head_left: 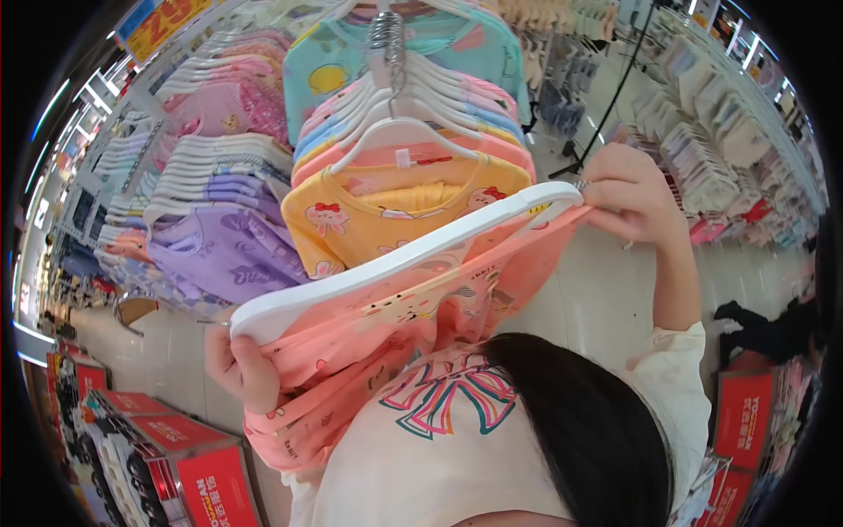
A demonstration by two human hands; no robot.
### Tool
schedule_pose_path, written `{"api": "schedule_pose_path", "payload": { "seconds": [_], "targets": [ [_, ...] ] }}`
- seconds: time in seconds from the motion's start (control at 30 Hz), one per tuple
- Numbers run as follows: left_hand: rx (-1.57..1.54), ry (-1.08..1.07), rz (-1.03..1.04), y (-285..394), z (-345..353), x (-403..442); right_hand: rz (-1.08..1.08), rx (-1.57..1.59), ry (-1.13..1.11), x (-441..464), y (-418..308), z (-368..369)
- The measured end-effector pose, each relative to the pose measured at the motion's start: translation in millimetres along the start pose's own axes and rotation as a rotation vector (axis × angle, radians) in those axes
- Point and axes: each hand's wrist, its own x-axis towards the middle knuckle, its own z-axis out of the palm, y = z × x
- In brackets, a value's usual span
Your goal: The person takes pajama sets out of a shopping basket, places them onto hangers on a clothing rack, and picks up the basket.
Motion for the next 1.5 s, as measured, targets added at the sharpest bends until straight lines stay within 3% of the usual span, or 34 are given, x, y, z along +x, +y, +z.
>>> {"api": "schedule_pose_path", "payload": {
  "seconds": [0.2, 0.3, 0.4, 0.6, 0.63, 0.73, 0.97, 1.07, 1.1, 1.2, 1.3, 1.4, 1.5],
  "targets": [
    [-0.03, 0.028, 0.128, -5.5, 13.6, -4.5, 0.067, -0.024, 0.008, -12.4, -0.8, -2.2],
    [0.005, -0.154, 0.167, 1.9, 15.3, -2.5, 0.122, -0.041, 0.015, -8.2, -12.6, -13.4],
    [0.107, -0.3, 0.072, 19.4, 31.4, 4.6, 0.113, 0.029, 0.006, 2.7, -16.7, -9.3],
    [0.099, -0.367, 0.139, 30.2, 66.5, 19.5, -0.224, -0.177, -0.023, 28.6, -45.2, 46.4],
    [0.097, -0.343, 0.2, 25.8, 65.3, 21.6, -0.212, -0.137, 0.026, 25.0, -46.5, 46.3],
    [0.12, -0.313, 0.084, 33.5, 66.2, 22.4, -0.208, -0.254, 0.148, 17.7, -52.3, 36.5],
    [0.161, -0.42, 0.318, 40.7, 94.2, 24.9, -0.258, -0.175, 0.106, 42.5, -83.1, 61.1],
    [0.122, -0.293, 0.205, 33.2, 80.7, 29.2, -0.081, -0.073, 0.177, 27.6, -71.1, 56.5],
    [0.074, -0.28, 0.189, 31.8, 76.1, 31.6, 0.077, -0.029, 0.228, 20.0, -67.6, 57.4],
    [0.036, -0.267, 0.22, 28.0, 70.1, 37.7, 0.469, 0.124, -0.036, 0.0, -59.8, 46.8],
    [0.042, -0.325, 0.275, 26.1, 70.0, 41.9, 0.689, 0.212, -0.225, -19.0, -50.4, 47.4],
    [0.016, -0.314, 0.198, 22.9, 64.8, 41.1, 0.677, 0.367, -0.033, -26.1, -59.3, 45.9],
    [0.014, -0.287, 0.206, 21.0, 57.7, 40.8, 0.558, 0.287, -0.007, -36.9, -55.9, 46.1]
  ]
}}
